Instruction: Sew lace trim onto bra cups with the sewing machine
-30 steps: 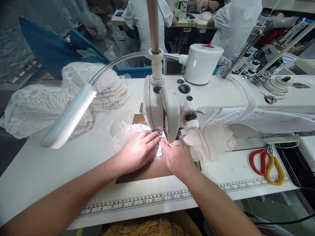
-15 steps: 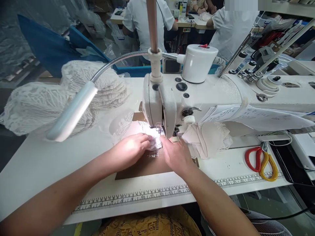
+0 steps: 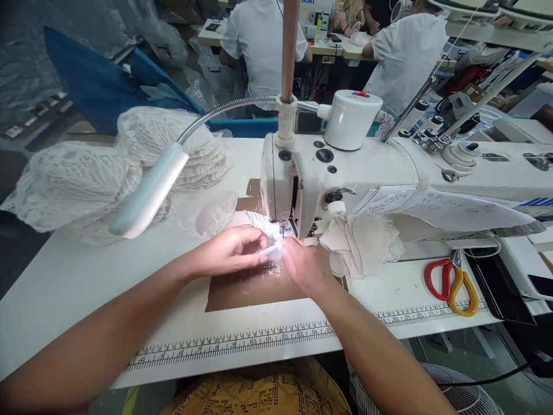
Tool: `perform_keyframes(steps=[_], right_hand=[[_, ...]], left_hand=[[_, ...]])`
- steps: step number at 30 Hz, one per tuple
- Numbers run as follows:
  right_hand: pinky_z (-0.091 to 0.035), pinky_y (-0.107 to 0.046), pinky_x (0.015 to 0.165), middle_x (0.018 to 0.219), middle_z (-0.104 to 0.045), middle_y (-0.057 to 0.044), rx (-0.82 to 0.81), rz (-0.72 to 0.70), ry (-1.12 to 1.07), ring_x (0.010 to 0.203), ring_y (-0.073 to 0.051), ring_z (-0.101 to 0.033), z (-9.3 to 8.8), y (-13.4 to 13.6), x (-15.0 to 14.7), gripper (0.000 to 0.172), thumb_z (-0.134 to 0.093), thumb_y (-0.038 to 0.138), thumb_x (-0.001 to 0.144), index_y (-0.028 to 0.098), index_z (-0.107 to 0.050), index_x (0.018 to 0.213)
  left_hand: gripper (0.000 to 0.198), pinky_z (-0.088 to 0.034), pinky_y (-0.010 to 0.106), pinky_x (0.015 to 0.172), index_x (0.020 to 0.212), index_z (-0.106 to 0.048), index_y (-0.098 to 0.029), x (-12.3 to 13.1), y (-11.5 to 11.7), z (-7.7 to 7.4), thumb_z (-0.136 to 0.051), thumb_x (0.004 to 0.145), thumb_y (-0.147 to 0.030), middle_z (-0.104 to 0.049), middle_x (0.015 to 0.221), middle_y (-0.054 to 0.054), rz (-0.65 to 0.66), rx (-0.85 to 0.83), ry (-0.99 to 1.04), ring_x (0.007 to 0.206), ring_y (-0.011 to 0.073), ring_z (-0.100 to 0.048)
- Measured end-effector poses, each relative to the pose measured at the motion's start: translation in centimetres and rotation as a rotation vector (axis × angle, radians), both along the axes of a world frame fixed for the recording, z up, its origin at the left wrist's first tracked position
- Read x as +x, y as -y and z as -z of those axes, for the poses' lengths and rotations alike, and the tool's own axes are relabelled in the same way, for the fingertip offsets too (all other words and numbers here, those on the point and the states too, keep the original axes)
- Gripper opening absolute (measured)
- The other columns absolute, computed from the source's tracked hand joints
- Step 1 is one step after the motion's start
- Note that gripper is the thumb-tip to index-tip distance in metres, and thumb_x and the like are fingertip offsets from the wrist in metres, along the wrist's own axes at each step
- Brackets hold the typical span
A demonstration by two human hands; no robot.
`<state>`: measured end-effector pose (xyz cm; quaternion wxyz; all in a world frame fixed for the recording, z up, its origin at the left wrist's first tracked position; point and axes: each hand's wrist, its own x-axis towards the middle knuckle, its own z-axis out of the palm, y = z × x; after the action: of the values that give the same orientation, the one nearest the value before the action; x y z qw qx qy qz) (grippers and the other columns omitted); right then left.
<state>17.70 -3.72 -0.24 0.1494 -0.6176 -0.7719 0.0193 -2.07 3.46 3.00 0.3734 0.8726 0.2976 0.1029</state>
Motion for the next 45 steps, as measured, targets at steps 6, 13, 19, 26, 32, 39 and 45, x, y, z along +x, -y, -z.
perform_keyframes(steps=[6, 13, 19, 26, 32, 39, 45], right_hand=[[-0.038, -0.023, 0.059, 0.081, -0.068, -0.004, -0.042, 0.020, -0.152, 0.070, -0.015, -0.060, -0.5, 0.0, 0.0, 0.022, -0.046, 0.027, 0.093, 0.020, -0.066, 0.090], [-0.038, -0.022, 0.062, 0.088, -0.068, -0.003, -0.022, -0.105, -0.194, 0.072, -0.012, -0.058, -0.3, 0.2, -0.1, 0.019, -0.049, 0.021, 0.091, 0.019, -0.067, 0.084], [-0.036, -0.025, 0.065, 0.071, -0.062, -0.002, 0.021, -0.194, -0.096, 0.068, -0.013, -0.053, 0.0, 1.0, 0.8, 0.026, -0.048, 0.019, 0.091, 0.018, -0.067, 0.074], [-0.033, -0.026, 0.064, 0.067, -0.061, -0.002, 0.171, -0.282, -0.046, 0.063, -0.013, -0.049, 0.3, 1.1, 1.3, 0.021, -0.051, 0.013, 0.087, 0.018, -0.069, 0.077], [-0.032, -0.028, 0.064, 0.071, -0.063, -0.002, 0.209, -0.274, 0.002, 0.063, -0.014, -0.047, 0.7, 1.1, 1.3, 0.021, -0.050, 0.014, 0.087, 0.017, -0.070, 0.082], [-0.031, -0.028, 0.062, 0.076, -0.065, -0.002, 0.209, -0.237, 0.071, 0.063, -0.014, -0.048, 0.9, 1.0, 1.2, 0.023, -0.049, 0.012, 0.087, 0.018, -0.071, 0.093], [-0.034, -0.028, 0.066, 0.076, -0.065, -0.003, 0.201, -0.259, 0.083, 0.064, -0.015, -0.048, 0.7, 1.2, 1.3, 0.027, -0.046, 0.013, 0.090, 0.016, -0.070, 0.102]], left_hand=[[0.035, -0.042, 0.027, 0.070, 0.066, -0.054, -0.016, 0.4, 0.0, 0.5, -0.042, 0.095, -0.032, -0.058, 0.071, 0.002, 0.095, 0.130, 0.066, 0.067, 0.0138, -0.053], [0.038, -0.043, 0.027, 0.074, 0.071, -0.059, -0.015, 0.2, -0.1, 0.7, -0.038, 0.098, -0.032, -0.063, 0.076, 0.004, 0.102, 0.156, 0.066, 0.072, 0.0143, -0.057], [0.027, -0.044, 0.035, 0.086, 0.106, -0.067, -0.017, 0.0, 0.2, 1.5, -0.046, 0.096, -0.030, -0.065, 0.117, 0.008, 0.148, 0.390, -0.043, 0.098, 0.0217, -0.060], [0.034, -0.044, 0.037, 0.079, 0.122, -0.061, -0.016, 0.7, 1.4, 2.1, -0.042, 0.097, -0.030, -0.058, 0.131, 0.008, 0.128, 0.569, -0.196, 0.096, 0.0240, -0.055], [0.040, -0.043, 0.039, 0.079, 0.126, -0.059, -0.013, 0.8, 1.0, 2.3, -0.041, 0.097, -0.034, -0.056, 0.135, 0.008, 0.136, 0.601, -0.214, 0.096, 0.0250, -0.053], [0.037, -0.042, 0.040, 0.081, 0.124, -0.059, -0.011, 0.6, 0.4, 2.6, -0.041, 0.097, -0.030, -0.057, 0.133, 0.010, 0.130, 0.693, -0.179, 0.096, 0.0254, -0.053], [0.031, -0.041, 0.038, 0.080, 0.118, -0.061, -0.012, 0.6, 0.7, 2.8, -0.041, 0.096, -0.017, -0.060, 0.128, 0.010, 0.183, 0.724, -0.147, 0.096, 0.0231, -0.054]])
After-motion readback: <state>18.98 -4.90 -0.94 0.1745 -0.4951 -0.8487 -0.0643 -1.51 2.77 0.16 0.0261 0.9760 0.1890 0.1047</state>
